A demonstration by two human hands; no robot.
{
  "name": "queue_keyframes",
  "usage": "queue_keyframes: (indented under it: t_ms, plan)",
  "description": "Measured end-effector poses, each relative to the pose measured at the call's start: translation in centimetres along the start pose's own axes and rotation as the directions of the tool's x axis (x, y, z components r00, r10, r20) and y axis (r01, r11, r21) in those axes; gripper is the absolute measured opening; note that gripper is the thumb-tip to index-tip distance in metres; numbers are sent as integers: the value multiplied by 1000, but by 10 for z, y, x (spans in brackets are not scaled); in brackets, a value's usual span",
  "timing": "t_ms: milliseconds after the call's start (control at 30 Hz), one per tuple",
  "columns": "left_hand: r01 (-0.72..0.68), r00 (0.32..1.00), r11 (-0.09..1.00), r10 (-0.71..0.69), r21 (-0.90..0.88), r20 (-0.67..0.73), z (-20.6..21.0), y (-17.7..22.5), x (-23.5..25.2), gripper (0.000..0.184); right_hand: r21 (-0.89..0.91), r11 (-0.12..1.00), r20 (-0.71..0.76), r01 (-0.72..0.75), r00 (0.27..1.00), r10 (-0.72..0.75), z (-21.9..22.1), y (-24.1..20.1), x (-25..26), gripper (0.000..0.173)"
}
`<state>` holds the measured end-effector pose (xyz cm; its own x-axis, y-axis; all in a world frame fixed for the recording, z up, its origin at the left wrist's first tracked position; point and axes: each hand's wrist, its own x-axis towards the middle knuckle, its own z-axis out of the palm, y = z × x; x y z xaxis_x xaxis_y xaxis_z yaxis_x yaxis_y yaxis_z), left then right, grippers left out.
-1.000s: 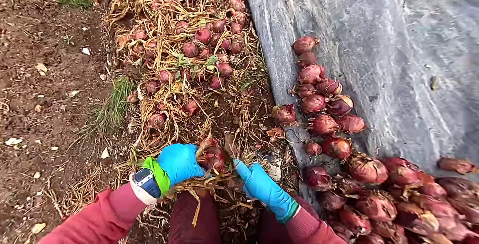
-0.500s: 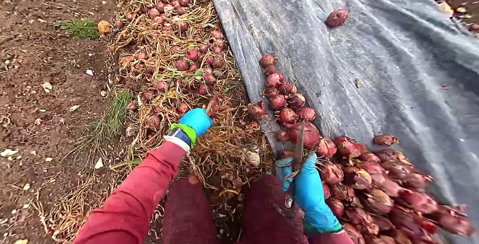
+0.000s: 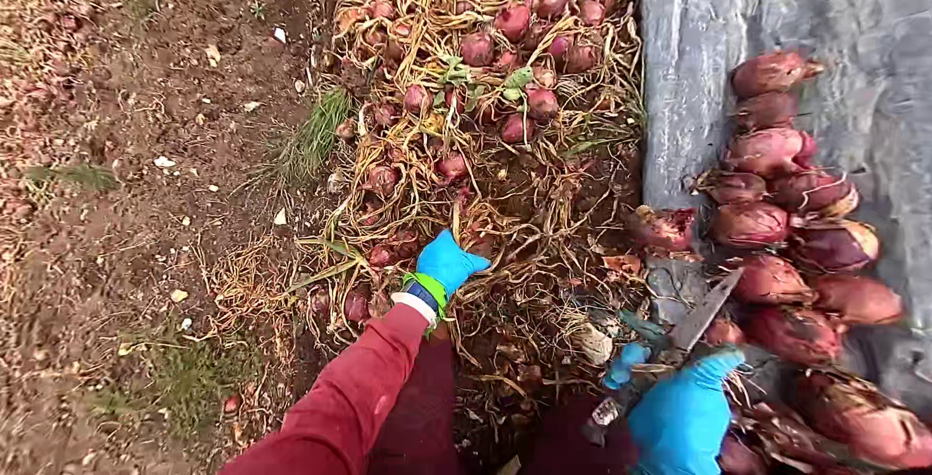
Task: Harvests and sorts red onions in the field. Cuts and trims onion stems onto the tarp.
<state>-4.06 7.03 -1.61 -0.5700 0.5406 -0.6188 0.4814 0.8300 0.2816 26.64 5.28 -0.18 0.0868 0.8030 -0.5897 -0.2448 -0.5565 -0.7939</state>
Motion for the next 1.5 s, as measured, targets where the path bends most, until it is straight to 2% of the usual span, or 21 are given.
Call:
queue_keyframes:
  t_ms: [133, 167, 200, 233, 267, 300, 333, 367, 467, 533, 600, 633, 700, 800, 900, 1000, 1067, 1233, 1333, 1433, 1500]
  plan:
    - [40, 928, 967, -129, -252, -350, -147, -125, -31, 87, 286, 930, 148, 229, 949, -279, 161, -63, 8, 82]
    - [81, 863, 954, -212, -289, -458, -180, -169, -36, 86, 244, 927, 291, 284, 891, -349, 212, -70, -3, 81]
    - [153, 781, 938, -307, -310, -544, -209, -216, -44, 86, 67, 920, 488, 385, 792, -367, 263, -70, -23, 80]
    - [250, 691, 916, -395, -312, -605, -230, -262, -52, 89, -235, 814, 698, 532, 675, -239, 308, -68, -51, 82]
    - [351, 626, 886, -463, -303, -627, -243, -305, -61, 96, -477, 555, 826, 681, 563, 20, 349, -66, -80, 89]
    - [444, 597, 849, -519, -287, -612, -244, -340, -74, 104, -549, 307, 834, 778, 485, 261, 378, -57, -106, 99]
    - [488, 605, 824, -557, -289, -569, -237, -363, -93, 107, -554, 163, 792, 816, 457, 405, 388, -41, -127, 101]
    - [465, 644, 831, -555, -306, -527, -231, -369, -107, 98, -569, 109, 756, 815, 467, 458, 384, -26, -137, 102]
    - [265, 877, 836, -416, -481, -240, -169, -334, -107, 52, -738, 276, 671, 616, 630, 390, 320, 13, -112, 88]
    - [242, 959, 862, -282, -446, -25, -99, -310, -88, 68, -825, 437, 532, 359, 753, 386, 248, 40, -97, 69]
    - [264, 963, 928, -270, -264, 14, -38, -302, -48, 96, -797, 586, 409, 145, 843, 349, 185, 53, -98, 54]
    - [307, 951, 925, -309, -226, 26, -15, -306, -37, 97, -747, 659, 372, 85, 875, 309, 155, 58, -103, 51]
    - [372, 927, 877, -368, -305, 73, 10, -329, -35, 76, -609, 791, 362, 58, 908, 212, 106, 64, -122, 58]
    - [335, 942, 870, -315, -362, 115, -22, -335, -63, 65, -442, 891, 225, -103, 949, 221, 98, 60, -143, 73]
    - [157, 984, 933, -174, -325, -24, -80, -299, -89, 56, -426, 862, 273, -275, 869, 412, 112, 91, -125, 93]
    - [-104, 992, 992, 98, -78, -79, -125, -233, -95, 55, -483, 866, 611, -127, 659, 438, 145, 104, -107, 95]
    - [-297, 955, 950, 294, 101, 41, -144, -191, -98, 61, -414, 910, 750, -15, 561, 350, 175, 81, -105, 92]
    - [-488, 836, 825, 348, 286, 425, -183, -106, -113, 74, -415, 862, 781, 291, 599, 174, 176, 28, -93, 91]
    - [-406, 906, 755, 258, 516, 336, -181, -82, -104, 78, -477, 836, 777, 273, 575, 255, 139, 1, -79, 86]
    - [-355, 935, 869, 326, 345, 140, -158, -69, -111, 66, -499, 849, 670, 176, 700, 248, 95, 6, -78, 85]
    - [-475, 875, 817, 402, 327, 269, -130, -49, -139, 42, -602, 770, 661, 212, 673, 332, 65, 17, -81, 86]
